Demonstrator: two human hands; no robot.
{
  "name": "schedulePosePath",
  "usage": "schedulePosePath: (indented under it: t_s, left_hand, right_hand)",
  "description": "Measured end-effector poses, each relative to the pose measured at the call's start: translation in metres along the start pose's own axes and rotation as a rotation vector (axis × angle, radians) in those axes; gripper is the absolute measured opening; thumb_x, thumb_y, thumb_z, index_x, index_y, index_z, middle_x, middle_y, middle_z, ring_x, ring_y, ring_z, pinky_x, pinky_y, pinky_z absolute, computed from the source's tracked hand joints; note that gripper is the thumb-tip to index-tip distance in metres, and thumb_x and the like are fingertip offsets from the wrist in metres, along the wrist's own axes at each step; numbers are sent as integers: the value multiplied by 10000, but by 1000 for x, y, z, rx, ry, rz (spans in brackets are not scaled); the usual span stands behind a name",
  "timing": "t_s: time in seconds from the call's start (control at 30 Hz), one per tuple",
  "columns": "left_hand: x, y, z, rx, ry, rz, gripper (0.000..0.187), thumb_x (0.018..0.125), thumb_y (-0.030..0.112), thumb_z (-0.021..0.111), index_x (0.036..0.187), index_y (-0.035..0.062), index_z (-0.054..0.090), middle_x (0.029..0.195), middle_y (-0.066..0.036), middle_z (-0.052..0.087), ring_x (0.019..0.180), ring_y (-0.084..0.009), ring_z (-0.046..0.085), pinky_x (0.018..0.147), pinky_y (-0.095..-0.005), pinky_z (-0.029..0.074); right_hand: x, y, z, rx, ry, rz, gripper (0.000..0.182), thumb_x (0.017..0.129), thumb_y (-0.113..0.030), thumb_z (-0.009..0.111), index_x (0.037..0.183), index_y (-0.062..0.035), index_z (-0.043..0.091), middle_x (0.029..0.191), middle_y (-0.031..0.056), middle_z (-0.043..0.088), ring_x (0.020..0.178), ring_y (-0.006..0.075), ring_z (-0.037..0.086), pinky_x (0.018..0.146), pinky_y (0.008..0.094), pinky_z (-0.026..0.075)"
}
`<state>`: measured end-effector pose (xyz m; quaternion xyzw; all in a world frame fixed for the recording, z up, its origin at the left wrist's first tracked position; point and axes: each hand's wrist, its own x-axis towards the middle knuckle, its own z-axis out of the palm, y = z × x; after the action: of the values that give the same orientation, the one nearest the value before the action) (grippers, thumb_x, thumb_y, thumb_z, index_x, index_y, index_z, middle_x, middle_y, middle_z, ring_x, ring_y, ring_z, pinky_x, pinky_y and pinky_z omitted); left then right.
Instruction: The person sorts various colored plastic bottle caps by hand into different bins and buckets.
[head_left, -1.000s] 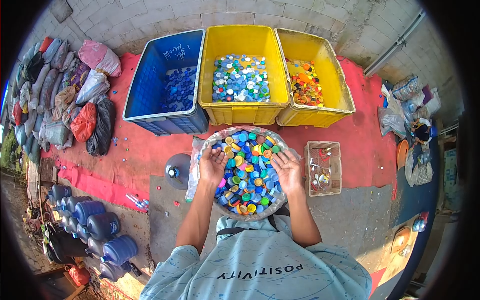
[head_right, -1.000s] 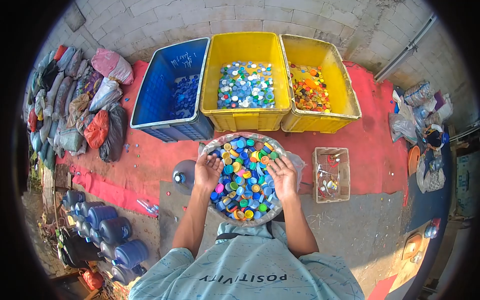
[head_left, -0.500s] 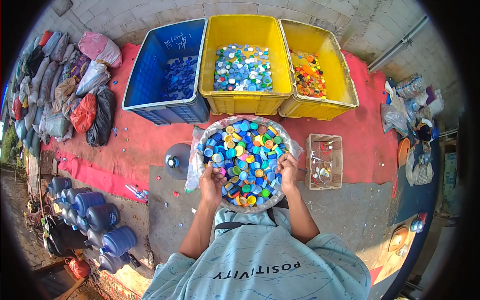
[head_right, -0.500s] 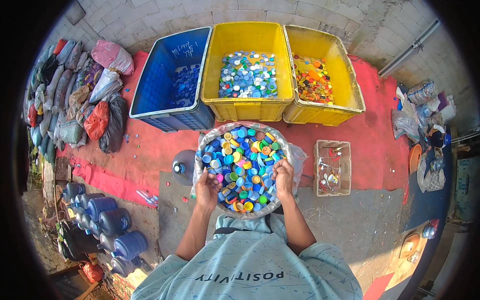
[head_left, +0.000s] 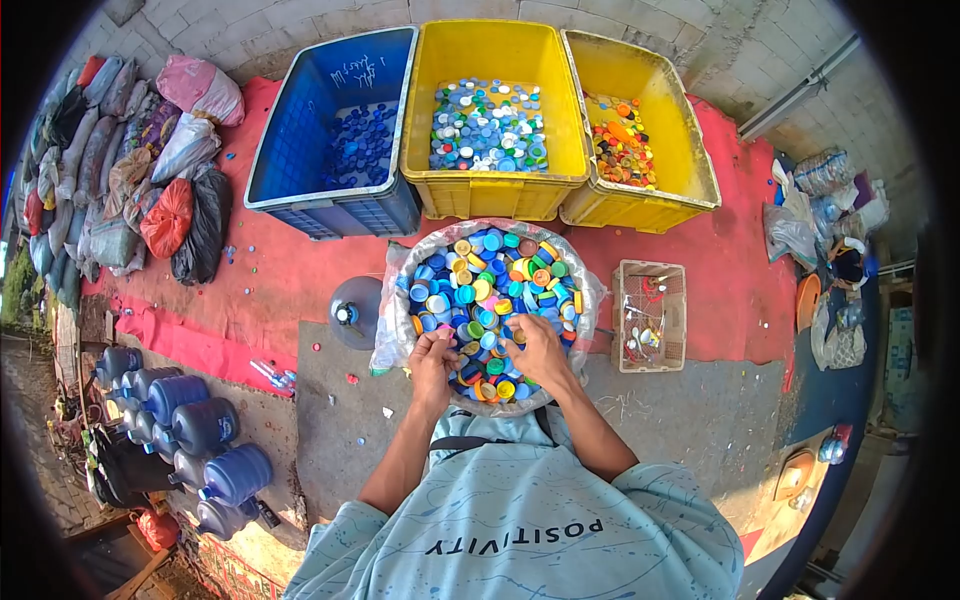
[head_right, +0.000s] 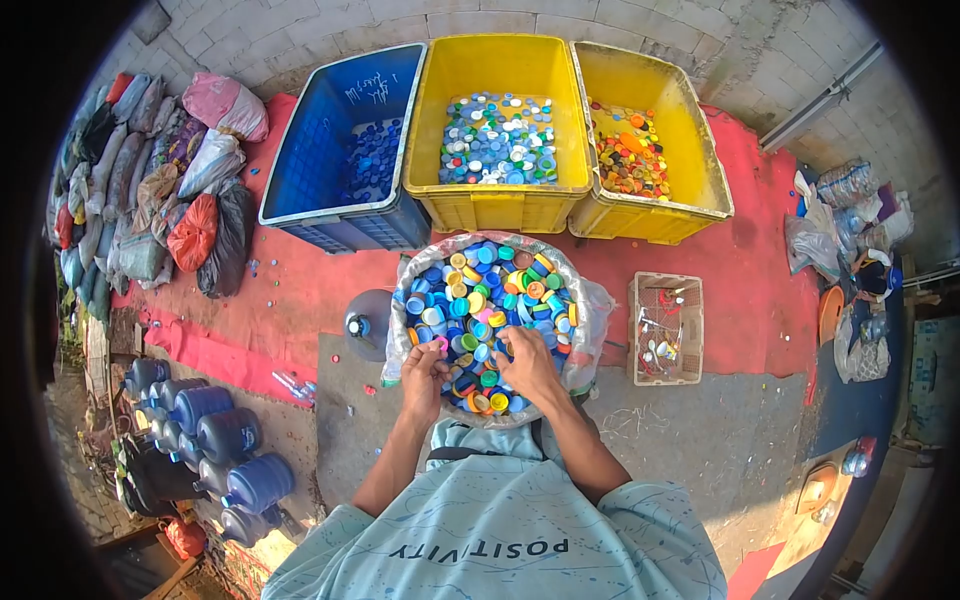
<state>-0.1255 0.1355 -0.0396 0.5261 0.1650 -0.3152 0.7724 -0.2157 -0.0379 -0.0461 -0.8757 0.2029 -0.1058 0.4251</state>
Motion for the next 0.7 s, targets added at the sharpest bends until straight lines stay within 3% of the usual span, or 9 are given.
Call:
schedulePosePath:
  t_s: [0.1, 0.3, 0.43, 0.53, 0.57, 0.67, 0.7]
  left_hand:
    - [5, -3, -4, 147, -55, 48, 130, 923, 176, 635, 1005, 79, 608, 841, 19, 590, 646, -58, 505, 601, -232, 425]
    - [4, -7, -1, 344, -50, 251, 255, 874, 150, 696, 1084, 36, 604, 906, -7, 616, 731, -74, 537, 641, -212, 440]
    - [6, -5, -5, 890, -30, 523, 461, 800, 137, 747, 1209, 27, 566, 1012, -73, 643, 868, -196, 579, 777, -317, 473]
    - [3, 3, -1, 1165, -51, 637, 573, 746, 123, 766, 1263, 35, 536, 1088, -111, 642, 971, -279, 563, 872, -396, 447]
    - [2, 6, 2, 1184, -69, 626, 591, 734, 120, 769, 1268, 38, 531, 1106, -120, 638, 999, -298, 551, 892, -413, 431]
    - [6, 5, 2, 1253, -114, 656, 620, 717, 127, 768, 1278, 40, 519, 1128, -133, 627, 1012, -328, 530, 903, -431, 397]
    - [8, 4, 2, 1279, -128, 678, 625, 716, 133, 767, 1281, 40, 515, 1130, -135, 623, 1004, -333, 526, 899, -432, 388]
  right_hand:
    - [-3, -14, 6, -125, -90, -95, 393, 730, -151, 779, 1057, -16, 608, 1009, 140, 655, 946, 327, 578, 866, 414, 450]
    - [-6, -17, 20, -234, -105, -137, 444, 735, -161, 780, 1104, -10, 585, 1002, 137, 656, 939, 319, 567, 849, 417, 453]
    - [-6, -18, 17, -203, -57, -158, 446, 756, -154, 763, 1133, -18, 567, 997, 156, 651, 937, 321, 579, 858, 420, 453]
    - [-6, -16, 9, -5, 72, -76, 410, 791, -131, 726, 1148, -15, 558, 983, 177, 640, 925, 325, 597, 823, 409, 471]
    - [-6, -13, 7, 110, 148, -53, 359, 839, -99, 657, 1166, -6, 543, 986, 167, 634, 914, 273, 618, 773, 380, 495]
    - [-3, -4, -11, 695, 89, 344, 325, 873, -108, 588, 1181, -17, 540, 1008, 136, 630, 890, 213, 613, 737, 344, 506]
    - [-2, 0, -15, 1031, 109, 405, 322, 896, -181, 542, 1180, -29, 545, 1016, 117, 626, 849, 176, 606, 737, 329, 511]
